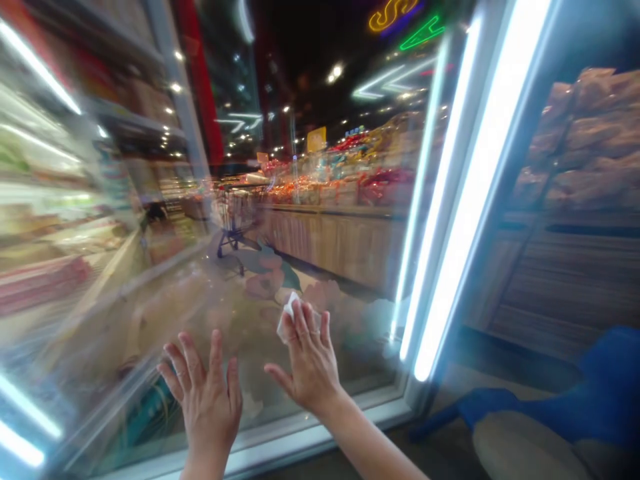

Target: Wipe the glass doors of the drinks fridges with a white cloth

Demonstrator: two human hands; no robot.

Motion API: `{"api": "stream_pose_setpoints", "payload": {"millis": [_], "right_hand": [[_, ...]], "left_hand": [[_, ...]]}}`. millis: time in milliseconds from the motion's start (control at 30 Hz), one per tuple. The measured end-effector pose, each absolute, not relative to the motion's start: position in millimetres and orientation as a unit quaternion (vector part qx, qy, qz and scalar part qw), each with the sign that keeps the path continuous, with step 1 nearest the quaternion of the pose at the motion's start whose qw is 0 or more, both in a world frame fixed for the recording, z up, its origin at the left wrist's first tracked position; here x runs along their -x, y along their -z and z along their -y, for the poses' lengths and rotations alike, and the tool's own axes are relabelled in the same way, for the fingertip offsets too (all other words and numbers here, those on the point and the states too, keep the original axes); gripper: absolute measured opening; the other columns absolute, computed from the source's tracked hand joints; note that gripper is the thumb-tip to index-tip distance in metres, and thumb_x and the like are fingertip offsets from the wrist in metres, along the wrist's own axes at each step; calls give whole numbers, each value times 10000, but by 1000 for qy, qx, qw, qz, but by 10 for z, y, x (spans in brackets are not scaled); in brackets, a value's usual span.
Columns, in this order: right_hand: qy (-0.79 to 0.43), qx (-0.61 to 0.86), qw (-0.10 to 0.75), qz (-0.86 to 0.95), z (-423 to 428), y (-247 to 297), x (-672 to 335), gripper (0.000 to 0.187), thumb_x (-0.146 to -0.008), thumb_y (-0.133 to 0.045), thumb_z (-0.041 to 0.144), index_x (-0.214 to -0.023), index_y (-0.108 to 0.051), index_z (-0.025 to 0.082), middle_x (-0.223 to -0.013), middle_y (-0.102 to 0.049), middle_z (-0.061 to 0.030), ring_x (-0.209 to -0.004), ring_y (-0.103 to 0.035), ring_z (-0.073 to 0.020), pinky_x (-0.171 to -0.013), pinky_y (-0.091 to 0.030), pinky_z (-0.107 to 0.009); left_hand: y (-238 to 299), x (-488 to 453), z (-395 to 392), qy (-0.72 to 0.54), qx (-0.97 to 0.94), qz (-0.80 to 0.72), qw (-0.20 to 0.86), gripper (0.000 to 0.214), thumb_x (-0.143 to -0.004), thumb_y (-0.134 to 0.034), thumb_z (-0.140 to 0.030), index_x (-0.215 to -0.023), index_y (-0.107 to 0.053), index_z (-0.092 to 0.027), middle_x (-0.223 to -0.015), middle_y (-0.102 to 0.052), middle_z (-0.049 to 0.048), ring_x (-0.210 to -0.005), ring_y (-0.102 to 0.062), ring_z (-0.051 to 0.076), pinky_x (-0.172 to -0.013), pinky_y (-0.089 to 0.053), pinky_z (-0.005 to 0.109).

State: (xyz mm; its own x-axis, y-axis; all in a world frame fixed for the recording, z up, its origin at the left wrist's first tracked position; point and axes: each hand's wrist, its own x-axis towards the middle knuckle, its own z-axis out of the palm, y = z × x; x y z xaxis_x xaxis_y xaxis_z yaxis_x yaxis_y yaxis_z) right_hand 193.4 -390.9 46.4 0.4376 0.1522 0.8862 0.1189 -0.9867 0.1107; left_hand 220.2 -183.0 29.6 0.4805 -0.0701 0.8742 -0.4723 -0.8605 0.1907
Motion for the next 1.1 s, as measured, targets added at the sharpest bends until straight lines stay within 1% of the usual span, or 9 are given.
{"api": "stream_pose_setpoints", "payload": {"millis": [200, 400, 567, 633, 800, 900, 967, 1033, 1100], "right_hand": [[-608, -790, -61, 57, 4533, -648, -2012, 825, -1046, -321, 467, -1649, 94, 87, -1729, 87, -212, -1601, 88, -415, -1173, -143, -830], [-565, -811, 49, -147, 4167, -1229, -2165, 877, -1014, -437, 505, -1664, -9, 101, -1743, -89, -141, -1627, 16, -290, -1289, -187, -618], [-655, -748, -83, 64, 4656, -1629, -2189, 836, -1040, -378, 413, -1650, 123, 136, -1730, 127, -167, -1602, 84, -404, -1201, -137, -798], [-646, -759, -75, 34, 4507, -1643, -2203, 858, -1033, -391, 448, -1653, 100, 114, -1731, 124, -169, -1604, 82, -401, -1217, -150, -773], [-574, -797, 70, -175, 4215, -1629, -2227, 817, -1025, -398, 462, -1670, 4, 164, -1751, -26, -78, -1626, 22, -285, -1299, -165, -600], [-611, -787, 25, -81, 4724, -1772, -2190, 801, -1032, -405, 396, -1670, 44, 218, -1752, 2, -89, -1617, 6, -355, -1257, -168, -706], [-640, -768, -28, 5, 4973, -1855, -2167, 787, -1044, -360, 377, -1664, 85, 184, -1745, 72, -134, -1605, 29, -409, -1220, -153, -773], [-649, -759, -49, 27, 4912, -1869, -2169, 789, -1046, -333, 383, -1656, 103, 138, -1740, 98, -155, -1602, 59, -411, -1222, -139, -772], [-627, -777, -6, -51, 4622, -1818, -2196, 809, -1040, -346, 430, -1659, 75, 122, -1745, 73, -137, -1613, 52, -367, -1258, -153, -707]], "left_hand": [[-358, -2118, 1838, -482, -838, 161, 199, 823, -972, -561, -220, -1633, -116, -423, -1757, -5, 53, -1617, 25, 342, -1271, -55, 711], [-1190, -2352, 2128, -540, -798, 213, 161, 838, -967, -575, -219, -1624, -102, -436, -1750, 50, -6, -1611, 90, 314, -1273, 31, 688], [-1934, -2505, 2274, -583, -760, 247, 148, 769, -986, -547, -253, -1624, -146, -407, -1749, 36, -10, -1611, 103, 297, -1274, 79, 661], [-2019, -2544, 2334, -587, -757, 251, 140, 749, -990, -542, -270, -1626, -163, -387, -1751, -29, 14, -1615, 82, 289, -1281, 66, 650], [-1941, -2644, 2415, -582, -763, 247, 134, 712, -988, -547, -313, -1611, -212, -390, -1737, -151, 40, -1620, -19, 300, -1292, -21, 655], [-1920, -2659, 2410, -574, -766, 257, 134, 723, -980, -554, -325, -1607, -201, -389, -1737, -121, 28, -1617, -5, 318, -1283, 12, 675], [-1932, -2651, 2412, -582, -759, 261, 132, 742, -977, -558, -327, -1609, -174, -387, -1736, -107, 20, -1616, 18, 316, -1280, 29, 680], [-1945, -2639, 2426, -589, -753, 265, 130, 755, -978, -556, -317, -1613, -155, -381, -1735, -93, 17, -1615, 28, 305, -1284, 32, 670], [-1949, -2631, 2446, -596, -745, 266, 136, 753, -980, -552, -302, -1615, -157, -383, -1735, -76, 11, -1616, 24, 293, -1291, 39, 653]]}}
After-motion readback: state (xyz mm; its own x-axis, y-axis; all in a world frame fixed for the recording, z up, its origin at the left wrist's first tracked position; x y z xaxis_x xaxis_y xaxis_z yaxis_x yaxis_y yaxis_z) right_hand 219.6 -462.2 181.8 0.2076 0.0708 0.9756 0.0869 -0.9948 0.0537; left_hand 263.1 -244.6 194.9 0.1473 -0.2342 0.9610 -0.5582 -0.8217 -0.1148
